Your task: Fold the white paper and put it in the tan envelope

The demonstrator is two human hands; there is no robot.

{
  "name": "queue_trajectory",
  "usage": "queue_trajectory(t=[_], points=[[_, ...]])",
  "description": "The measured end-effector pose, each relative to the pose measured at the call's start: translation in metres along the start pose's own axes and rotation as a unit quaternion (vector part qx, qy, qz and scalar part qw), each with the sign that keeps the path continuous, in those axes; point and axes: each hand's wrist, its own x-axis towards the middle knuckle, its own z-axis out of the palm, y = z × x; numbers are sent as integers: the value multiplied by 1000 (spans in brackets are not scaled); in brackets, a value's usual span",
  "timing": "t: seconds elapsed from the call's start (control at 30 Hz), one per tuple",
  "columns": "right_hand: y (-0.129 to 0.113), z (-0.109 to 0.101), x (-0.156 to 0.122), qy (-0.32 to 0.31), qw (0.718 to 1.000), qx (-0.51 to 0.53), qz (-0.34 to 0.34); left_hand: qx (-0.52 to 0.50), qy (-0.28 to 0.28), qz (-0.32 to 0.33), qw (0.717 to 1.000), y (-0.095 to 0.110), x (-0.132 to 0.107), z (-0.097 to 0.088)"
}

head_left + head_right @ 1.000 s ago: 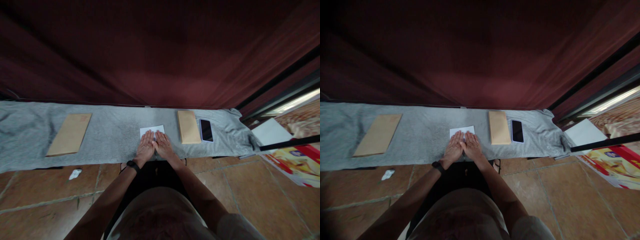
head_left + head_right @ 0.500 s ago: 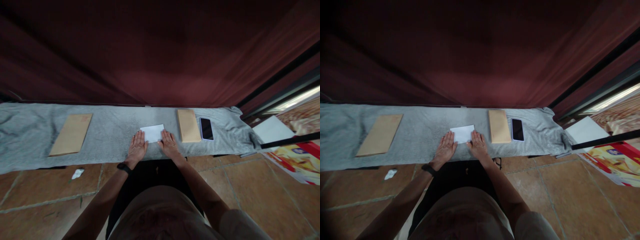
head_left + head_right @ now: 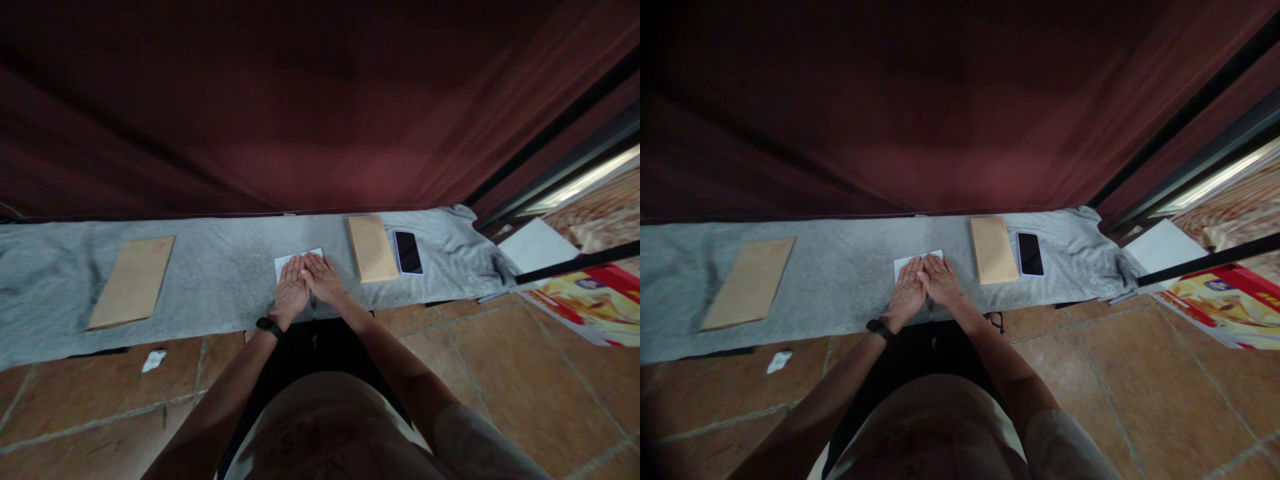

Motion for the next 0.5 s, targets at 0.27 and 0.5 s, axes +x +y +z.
queue_trajectory(t=[0.27,0.5], points=[[12,13,9,6,1000,-10,22,5,6,-14,1000,-13,0,7],[24,9,0,38,998,-30,35,25,5,-47,999,-27,-5,-2]])
